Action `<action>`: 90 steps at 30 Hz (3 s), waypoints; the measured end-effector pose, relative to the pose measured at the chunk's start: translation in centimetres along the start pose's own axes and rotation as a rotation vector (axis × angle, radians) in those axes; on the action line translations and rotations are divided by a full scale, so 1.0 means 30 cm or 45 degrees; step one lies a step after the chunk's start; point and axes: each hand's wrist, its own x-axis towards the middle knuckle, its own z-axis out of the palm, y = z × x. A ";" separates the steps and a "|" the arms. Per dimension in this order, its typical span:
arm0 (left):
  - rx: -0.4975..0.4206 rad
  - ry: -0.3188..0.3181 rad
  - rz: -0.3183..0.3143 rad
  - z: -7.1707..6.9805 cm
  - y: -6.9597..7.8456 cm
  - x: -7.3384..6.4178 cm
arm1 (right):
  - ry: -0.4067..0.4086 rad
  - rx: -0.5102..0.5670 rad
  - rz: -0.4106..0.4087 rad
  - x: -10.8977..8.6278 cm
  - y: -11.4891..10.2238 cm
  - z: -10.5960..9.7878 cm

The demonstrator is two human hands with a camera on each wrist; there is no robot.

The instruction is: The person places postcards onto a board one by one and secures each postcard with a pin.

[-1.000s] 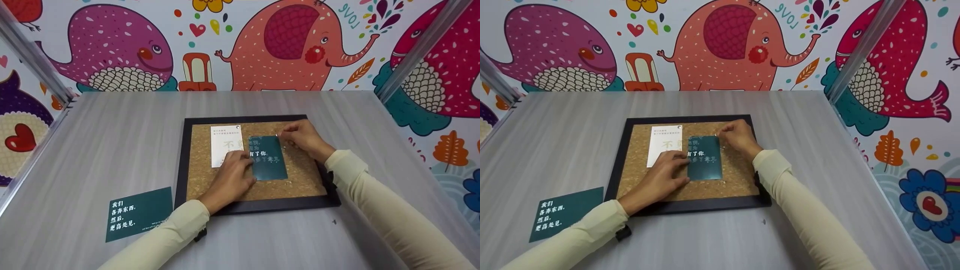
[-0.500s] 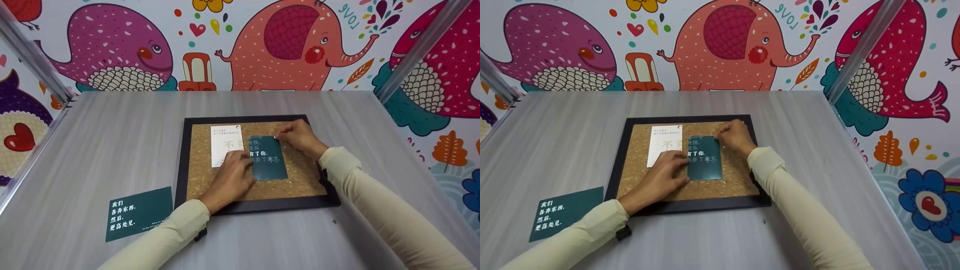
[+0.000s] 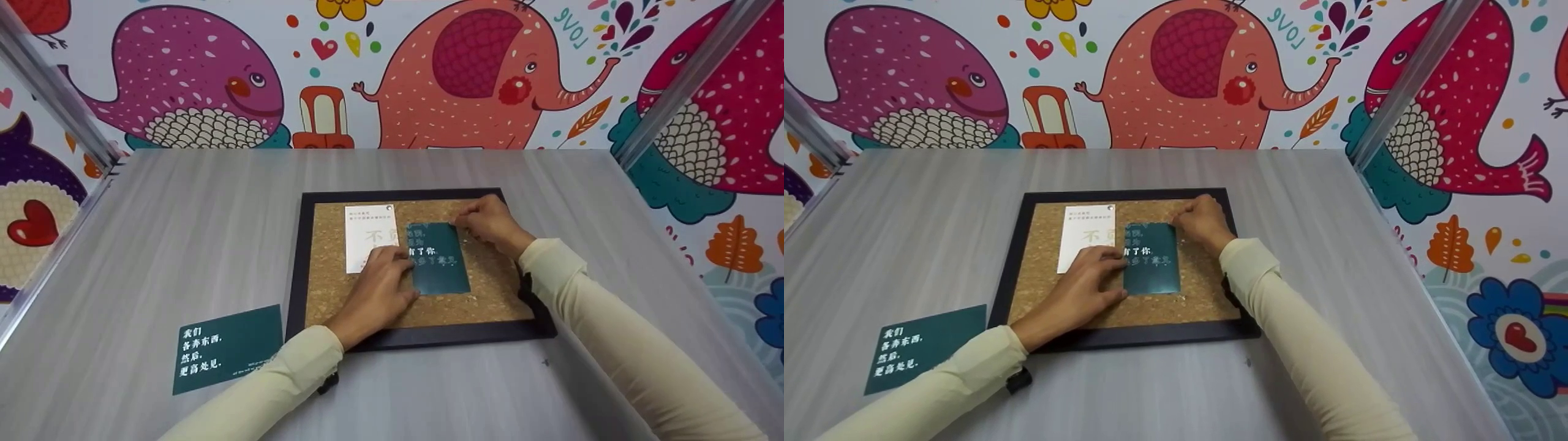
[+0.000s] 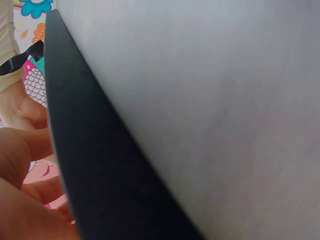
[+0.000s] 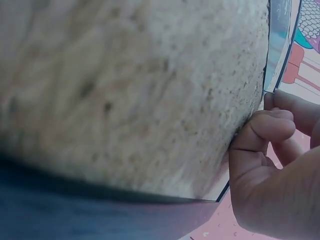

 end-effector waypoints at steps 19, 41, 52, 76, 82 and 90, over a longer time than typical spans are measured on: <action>-0.003 -0.013 -0.015 -0.001 -0.002 -0.002 | 0.024 0.027 0.029 0.007 0.004 0.011; -0.014 0.000 -0.004 -0.002 0.002 -0.001 | 0.033 0.017 0.016 0.008 -0.001 0.009; -0.008 0.001 0.009 0.001 0.000 0.001 | 0.039 -0.030 -0.003 0.009 0.003 0.020; 0.053 -0.024 -0.004 -0.005 0.007 0.000 | 0.041 -0.054 -0.046 0.008 0.005 0.019; 0.114 -0.012 0.059 -0.002 0.009 -0.008 | 0.041 -0.066 -0.040 0.010 0.008 0.019; 0.139 0.119 0.169 0.035 -0.035 -0.009 | 0.019 -0.077 -0.057 0.009 0.008 0.016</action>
